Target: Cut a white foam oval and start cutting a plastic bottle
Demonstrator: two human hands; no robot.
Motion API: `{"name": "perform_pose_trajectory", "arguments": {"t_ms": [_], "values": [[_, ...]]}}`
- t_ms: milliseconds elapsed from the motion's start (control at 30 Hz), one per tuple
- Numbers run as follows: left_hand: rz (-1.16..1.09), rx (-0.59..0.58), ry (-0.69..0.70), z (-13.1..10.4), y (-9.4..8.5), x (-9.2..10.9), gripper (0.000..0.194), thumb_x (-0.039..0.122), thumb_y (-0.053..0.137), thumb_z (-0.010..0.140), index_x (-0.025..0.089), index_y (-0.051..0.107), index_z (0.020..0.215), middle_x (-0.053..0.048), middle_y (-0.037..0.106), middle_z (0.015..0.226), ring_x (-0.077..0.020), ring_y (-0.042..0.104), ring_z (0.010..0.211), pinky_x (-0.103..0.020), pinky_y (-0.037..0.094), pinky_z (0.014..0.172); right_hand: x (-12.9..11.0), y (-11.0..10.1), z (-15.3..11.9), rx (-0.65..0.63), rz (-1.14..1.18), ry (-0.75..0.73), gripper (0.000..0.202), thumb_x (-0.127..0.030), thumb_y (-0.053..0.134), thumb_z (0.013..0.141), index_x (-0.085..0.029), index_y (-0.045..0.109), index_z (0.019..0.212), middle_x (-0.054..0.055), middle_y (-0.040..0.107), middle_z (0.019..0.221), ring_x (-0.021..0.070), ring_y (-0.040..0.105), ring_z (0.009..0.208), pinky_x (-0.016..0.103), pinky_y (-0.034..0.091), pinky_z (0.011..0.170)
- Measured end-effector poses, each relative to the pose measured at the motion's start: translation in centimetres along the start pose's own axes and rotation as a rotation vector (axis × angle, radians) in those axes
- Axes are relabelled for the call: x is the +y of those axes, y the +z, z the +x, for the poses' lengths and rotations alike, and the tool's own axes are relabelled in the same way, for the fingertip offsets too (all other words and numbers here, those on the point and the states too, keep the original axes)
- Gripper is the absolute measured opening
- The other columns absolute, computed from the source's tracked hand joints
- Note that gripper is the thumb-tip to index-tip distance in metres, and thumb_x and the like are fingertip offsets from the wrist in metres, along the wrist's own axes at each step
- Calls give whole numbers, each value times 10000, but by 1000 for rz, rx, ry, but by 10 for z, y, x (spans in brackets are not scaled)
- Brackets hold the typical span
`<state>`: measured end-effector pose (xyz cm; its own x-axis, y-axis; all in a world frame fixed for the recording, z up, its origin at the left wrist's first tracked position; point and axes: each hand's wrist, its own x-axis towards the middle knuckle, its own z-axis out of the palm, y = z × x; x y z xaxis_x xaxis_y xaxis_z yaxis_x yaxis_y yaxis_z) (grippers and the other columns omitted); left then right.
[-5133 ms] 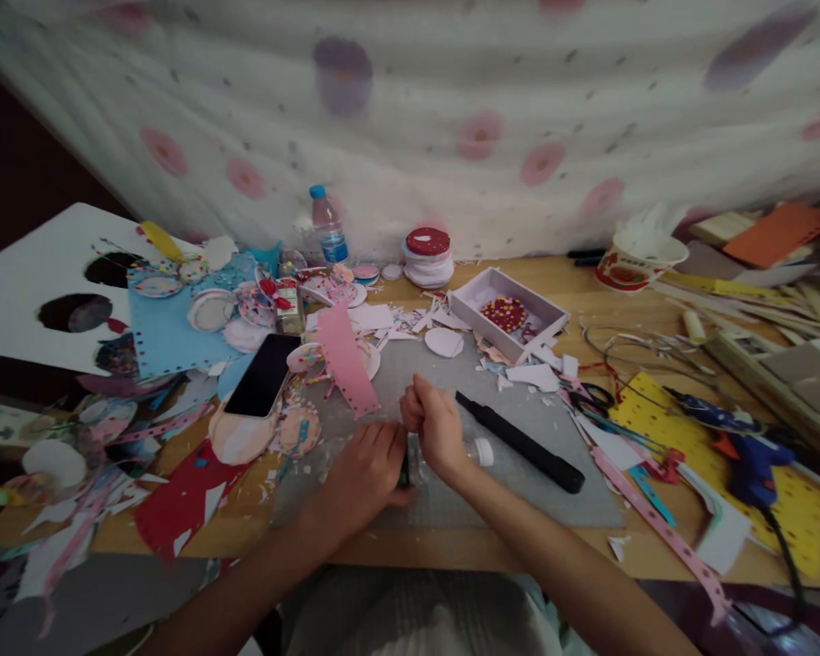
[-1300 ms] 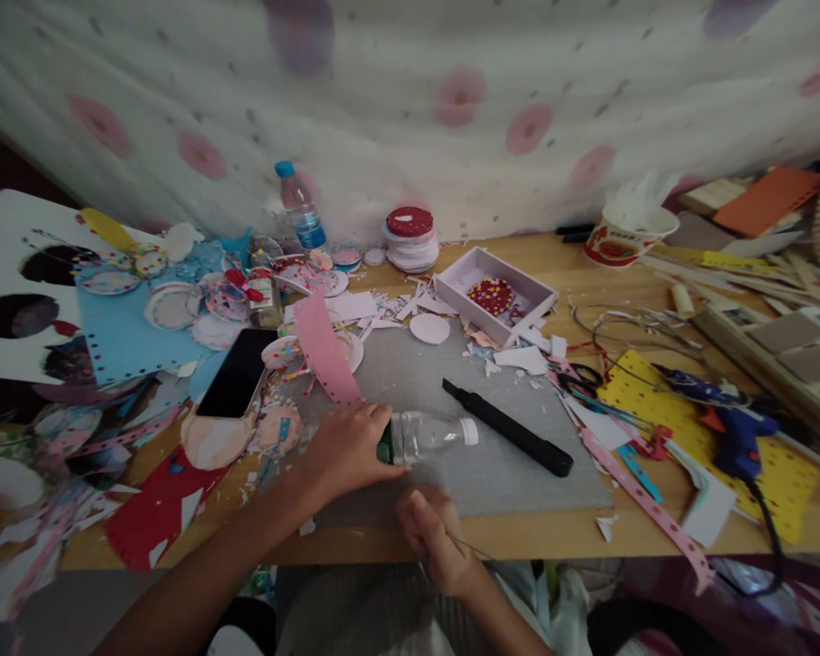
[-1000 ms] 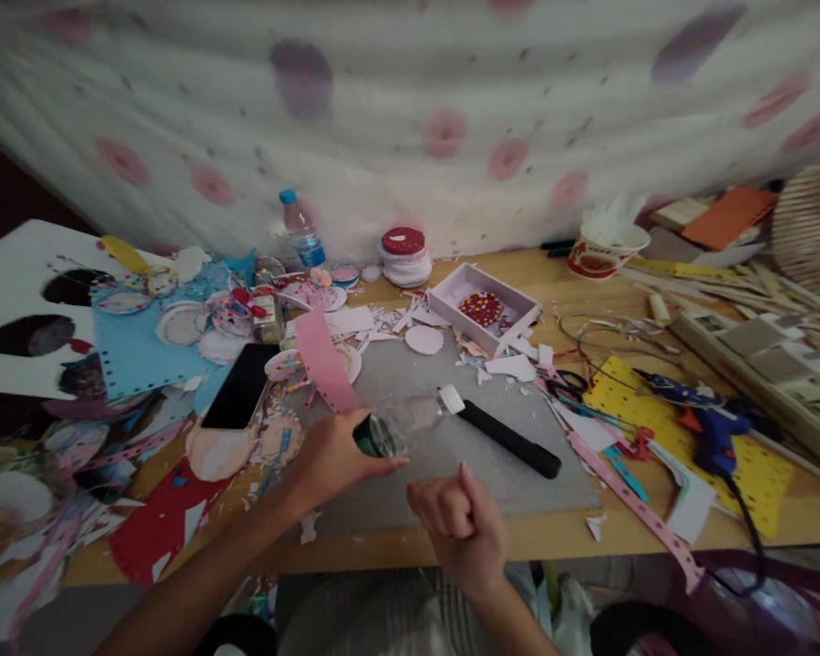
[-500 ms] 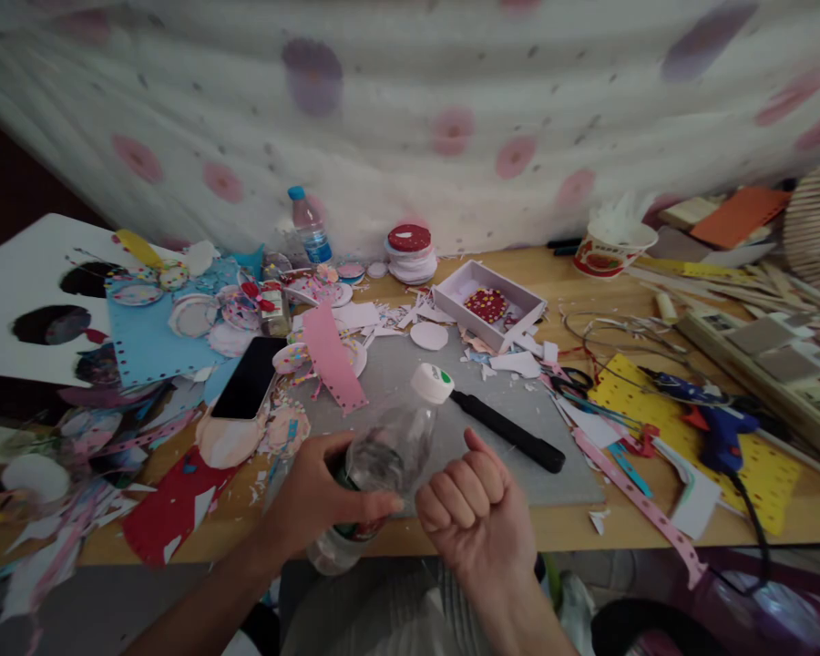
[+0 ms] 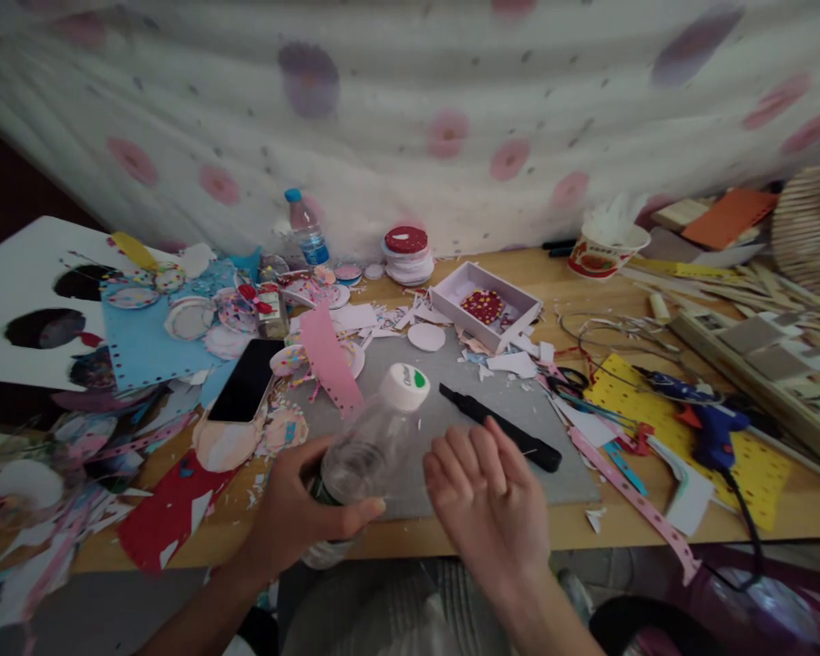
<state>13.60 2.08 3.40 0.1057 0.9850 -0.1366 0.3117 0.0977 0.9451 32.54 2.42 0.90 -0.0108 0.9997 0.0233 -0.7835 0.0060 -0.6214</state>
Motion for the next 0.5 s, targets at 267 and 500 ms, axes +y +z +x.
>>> {"name": "perform_pose_trajectory", "arguments": {"t_ms": [267,500], "values": [[287,180,51,3,-25,-10,390,352,794,592,178,723,934,-1,721,782,-178,634,713,-257,508,649,-9,-22,-17,-98,-1389,-756,387,-105,577,813,-217,540,1181,88,545,1154,256,488,1119,426,376,955],[248,80,27,-5,-13,-7,307,334,792,584,170,727,835,16,678,692,-165,591,662,-246,479,611,5,16,-8,-744,-1657,-450,139,-142,401,937,-193,499,853,66,585,797,203,510,734,347,424,643]]}}
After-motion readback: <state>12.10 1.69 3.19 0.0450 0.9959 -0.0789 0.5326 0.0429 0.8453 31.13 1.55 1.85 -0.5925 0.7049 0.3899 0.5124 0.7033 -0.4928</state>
